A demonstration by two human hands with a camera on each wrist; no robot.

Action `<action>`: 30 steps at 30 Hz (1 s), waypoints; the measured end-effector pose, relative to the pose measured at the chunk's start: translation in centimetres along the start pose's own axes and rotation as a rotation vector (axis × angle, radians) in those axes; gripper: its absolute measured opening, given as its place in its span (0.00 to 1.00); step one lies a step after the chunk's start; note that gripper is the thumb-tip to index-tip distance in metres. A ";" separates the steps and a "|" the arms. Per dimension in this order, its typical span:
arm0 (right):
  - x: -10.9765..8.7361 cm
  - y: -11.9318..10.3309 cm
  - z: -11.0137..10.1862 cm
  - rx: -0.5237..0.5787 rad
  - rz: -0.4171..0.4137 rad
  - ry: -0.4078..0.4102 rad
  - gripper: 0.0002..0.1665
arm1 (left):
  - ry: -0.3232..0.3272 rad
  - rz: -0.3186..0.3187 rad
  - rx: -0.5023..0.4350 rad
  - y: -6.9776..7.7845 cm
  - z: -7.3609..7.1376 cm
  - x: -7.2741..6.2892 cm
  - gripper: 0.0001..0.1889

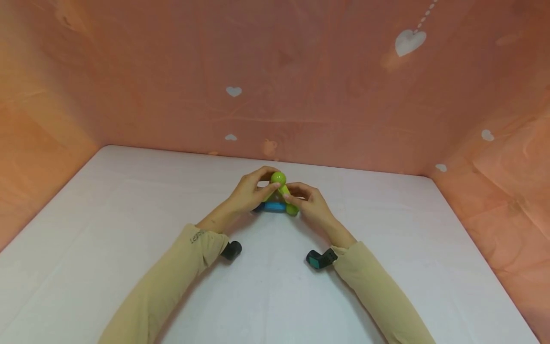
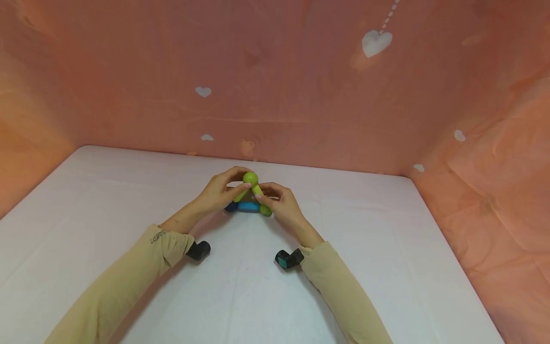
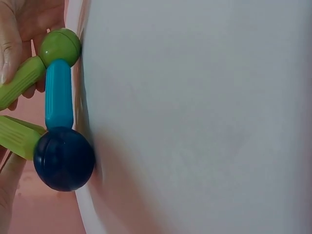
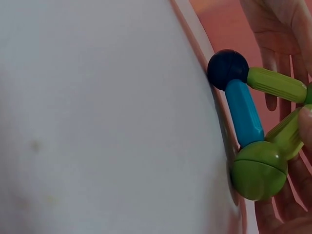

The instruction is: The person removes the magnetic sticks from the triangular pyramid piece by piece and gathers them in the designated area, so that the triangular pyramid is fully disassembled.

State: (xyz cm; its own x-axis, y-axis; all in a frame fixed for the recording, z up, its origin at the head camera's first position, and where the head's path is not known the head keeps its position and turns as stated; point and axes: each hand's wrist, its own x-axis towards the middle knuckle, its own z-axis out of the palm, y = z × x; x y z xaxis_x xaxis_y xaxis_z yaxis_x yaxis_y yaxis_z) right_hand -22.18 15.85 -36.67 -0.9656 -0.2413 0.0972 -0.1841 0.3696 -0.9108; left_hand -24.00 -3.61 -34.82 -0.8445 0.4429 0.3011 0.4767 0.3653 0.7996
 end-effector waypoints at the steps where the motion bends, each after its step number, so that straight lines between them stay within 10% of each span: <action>1: 0.0 0.0 0.0 -0.002 0.002 -0.002 0.20 | -0.001 0.001 0.005 0.0 0.0 0.0 0.19; 10: -0.4 -0.2 -0.1 -0.018 0.013 -0.031 0.19 | 0.022 -0.124 -0.036 0.1 -1.5 -0.8 0.18; 30: -0.9 0.8 -1.9 -0.015 0.021 0.073 0.20 | 0.044 -0.155 -0.054 -0.4 -2.3 -1.9 0.23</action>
State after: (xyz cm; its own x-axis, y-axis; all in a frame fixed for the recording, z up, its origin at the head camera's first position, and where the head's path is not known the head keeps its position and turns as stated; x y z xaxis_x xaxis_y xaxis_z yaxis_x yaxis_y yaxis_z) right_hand -21.81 18.06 -36.70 -0.9800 -0.1673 0.1078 -0.1659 0.3879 -0.9067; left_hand -23.16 -6.47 -34.57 -0.9172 0.3482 0.1937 0.3273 0.3812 0.8646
